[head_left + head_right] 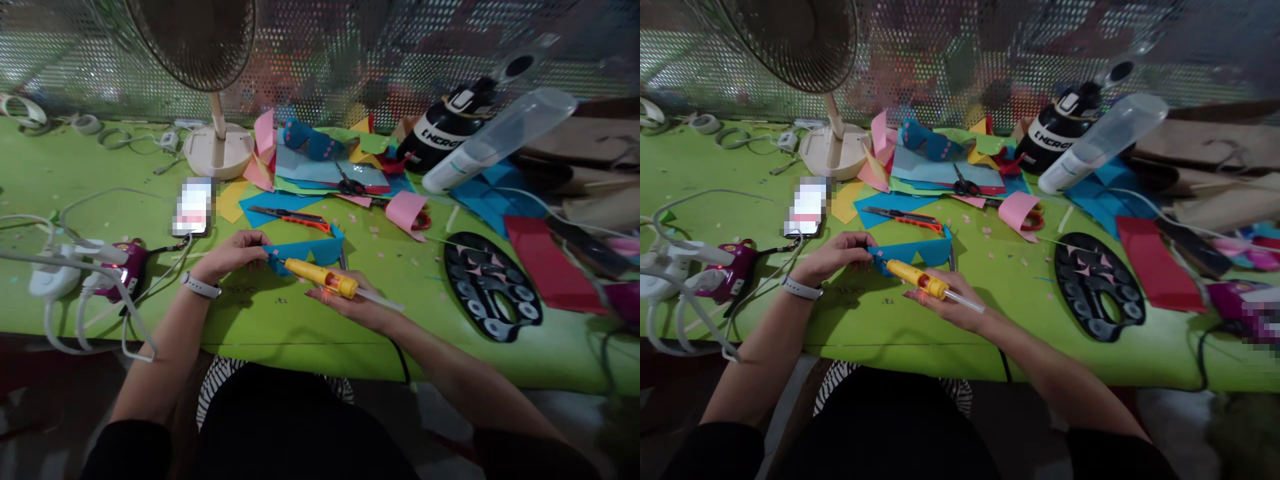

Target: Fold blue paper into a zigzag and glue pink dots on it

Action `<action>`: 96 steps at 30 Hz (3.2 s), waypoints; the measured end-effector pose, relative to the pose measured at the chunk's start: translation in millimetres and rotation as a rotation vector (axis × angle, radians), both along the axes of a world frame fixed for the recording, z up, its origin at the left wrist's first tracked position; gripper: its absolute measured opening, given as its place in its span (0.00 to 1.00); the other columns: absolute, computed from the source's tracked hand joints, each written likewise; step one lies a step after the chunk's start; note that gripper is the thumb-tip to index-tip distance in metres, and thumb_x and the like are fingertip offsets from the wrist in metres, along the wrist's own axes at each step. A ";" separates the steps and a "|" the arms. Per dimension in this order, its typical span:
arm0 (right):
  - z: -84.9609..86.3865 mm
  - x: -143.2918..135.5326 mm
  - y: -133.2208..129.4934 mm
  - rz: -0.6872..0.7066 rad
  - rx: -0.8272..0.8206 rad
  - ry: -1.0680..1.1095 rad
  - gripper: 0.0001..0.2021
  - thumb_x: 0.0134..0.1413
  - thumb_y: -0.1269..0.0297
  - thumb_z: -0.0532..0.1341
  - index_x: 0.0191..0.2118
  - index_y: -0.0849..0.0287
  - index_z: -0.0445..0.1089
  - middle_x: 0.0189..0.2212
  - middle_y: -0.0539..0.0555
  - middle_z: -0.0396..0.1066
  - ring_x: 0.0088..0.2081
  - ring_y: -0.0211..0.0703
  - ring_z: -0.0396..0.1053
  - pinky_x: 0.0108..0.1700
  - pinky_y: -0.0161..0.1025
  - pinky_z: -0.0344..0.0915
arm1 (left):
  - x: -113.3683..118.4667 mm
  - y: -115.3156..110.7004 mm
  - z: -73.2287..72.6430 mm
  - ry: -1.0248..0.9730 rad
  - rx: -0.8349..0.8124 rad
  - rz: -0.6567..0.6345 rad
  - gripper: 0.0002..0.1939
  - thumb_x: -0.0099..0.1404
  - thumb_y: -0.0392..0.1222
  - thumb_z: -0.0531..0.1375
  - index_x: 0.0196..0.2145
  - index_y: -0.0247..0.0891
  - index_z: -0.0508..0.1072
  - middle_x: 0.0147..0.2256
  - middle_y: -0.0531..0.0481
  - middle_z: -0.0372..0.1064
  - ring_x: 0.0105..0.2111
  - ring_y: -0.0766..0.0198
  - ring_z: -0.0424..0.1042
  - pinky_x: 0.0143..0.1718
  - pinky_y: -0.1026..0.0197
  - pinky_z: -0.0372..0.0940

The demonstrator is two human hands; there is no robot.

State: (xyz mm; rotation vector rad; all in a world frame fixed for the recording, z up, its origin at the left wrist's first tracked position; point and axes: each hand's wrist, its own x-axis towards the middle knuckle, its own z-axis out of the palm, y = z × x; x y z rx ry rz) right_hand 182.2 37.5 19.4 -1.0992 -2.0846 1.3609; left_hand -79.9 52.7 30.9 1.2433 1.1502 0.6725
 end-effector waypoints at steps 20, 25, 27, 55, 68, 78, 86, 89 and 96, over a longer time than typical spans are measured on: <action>25.0 80.5 5.4 -0.313 0.699 -0.138 0.12 0.50 0.53 0.65 0.34 0.54 0.66 0.29 0.54 0.71 0.31 0.46 0.69 0.34 0.41 0.65 | -7.1 1.4 -3.3 0.021 -0.005 0.036 0.10 0.54 0.42 0.63 0.33 0.36 0.69 0.21 0.54 0.70 0.19 0.71 0.65 0.22 0.68 0.59; 4.3 165.4 9.8 -0.737 0.700 -0.487 0.19 0.49 0.43 0.62 0.32 0.55 0.64 0.30 0.58 0.69 0.29 0.47 0.66 0.34 0.42 0.62 | -8.1 3.2 -0.1 0.038 -0.013 0.047 0.11 0.53 0.41 0.64 0.33 0.36 0.70 0.22 0.54 0.70 0.20 0.71 0.66 0.21 0.69 0.58; -9.6 197.0 10.8 -0.887 0.678 -0.644 0.19 0.50 0.43 0.61 0.31 0.54 0.63 0.31 0.61 0.69 0.33 0.51 0.66 0.37 0.45 0.62 | -9.1 3.8 0.7 0.040 0.000 0.050 0.10 0.53 0.41 0.64 0.33 0.36 0.70 0.22 0.55 0.69 0.21 0.71 0.67 0.21 0.69 0.58; -12.6 44.3 27.1 -0.395 0.286 -0.649 0.06 0.56 0.63 0.60 0.31 0.58 0.68 0.31 0.56 0.74 0.27 0.43 0.71 0.27 0.38 0.63 | -14.8 6.9 0.6 0.037 0.003 0.047 0.11 0.53 0.42 0.64 0.33 0.36 0.70 0.22 0.54 0.70 0.22 0.70 0.68 0.21 0.69 0.58; 14.7 84.1 45.8 -0.600 0.012 0.426 0.19 0.41 0.56 0.70 0.39 0.59 0.74 0.24 0.48 0.72 0.24 0.38 0.72 0.28 0.37 0.73 | -15.5 8.1 -5.2 0.021 -0.009 0.066 0.12 0.53 0.43 0.65 0.34 0.36 0.70 0.22 0.55 0.71 0.21 0.71 0.67 0.23 0.68 0.60; -6.6 82.5 70.8 -0.610 0.323 0.083 0.19 0.47 0.47 0.66 0.28 0.62 0.77 0.25 0.55 0.77 0.23 0.42 0.74 0.24 0.35 0.71 | -15.0 7.8 -4.6 0.042 -0.030 0.060 0.12 0.54 0.44 0.64 0.35 0.37 0.70 0.21 0.54 0.71 0.21 0.71 0.67 0.23 0.69 0.59; -18.8 102.6 88.9 -0.856 0.416 0.118 0.26 0.51 0.42 0.61 0.38 0.64 0.78 0.30 0.59 0.79 0.32 0.53 0.79 0.34 0.44 0.76 | -9.9 7.0 0.6 0.055 -0.019 0.066 0.13 0.53 0.44 0.65 0.34 0.36 0.70 0.21 0.55 0.70 0.21 0.71 0.66 0.23 0.68 0.59; -24.4 104.4 95.2 -0.883 0.498 0.025 0.27 0.53 0.41 0.59 0.39 0.63 0.78 0.30 0.59 0.79 0.33 0.54 0.78 0.36 0.45 0.75 | -10.6 7.2 -0.7 0.056 -0.019 0.064 0.13 0.53 0.45 0.65 0.34 0.36 0.70 0.20 0.55 0.70 0.20 0.70 0.66 0.24 0.68 0.60; -28.9 102.6 98.4 -0.853 0.590 -0.152 0.23 0.58 0.47 0.56 0.35 0.61 0.79 0.32 0.60 0.80 0.35 0.53 0.78 0.37 0.43 0.73 | -10.5 7.5 -2.1 0.068 -0.016 0.050 0.13 0.53 0.45 0.65 0.34 0.37 0.70 0.21 0.54 0.70 0.21 0.70 0.66 0.24 0.67 0.59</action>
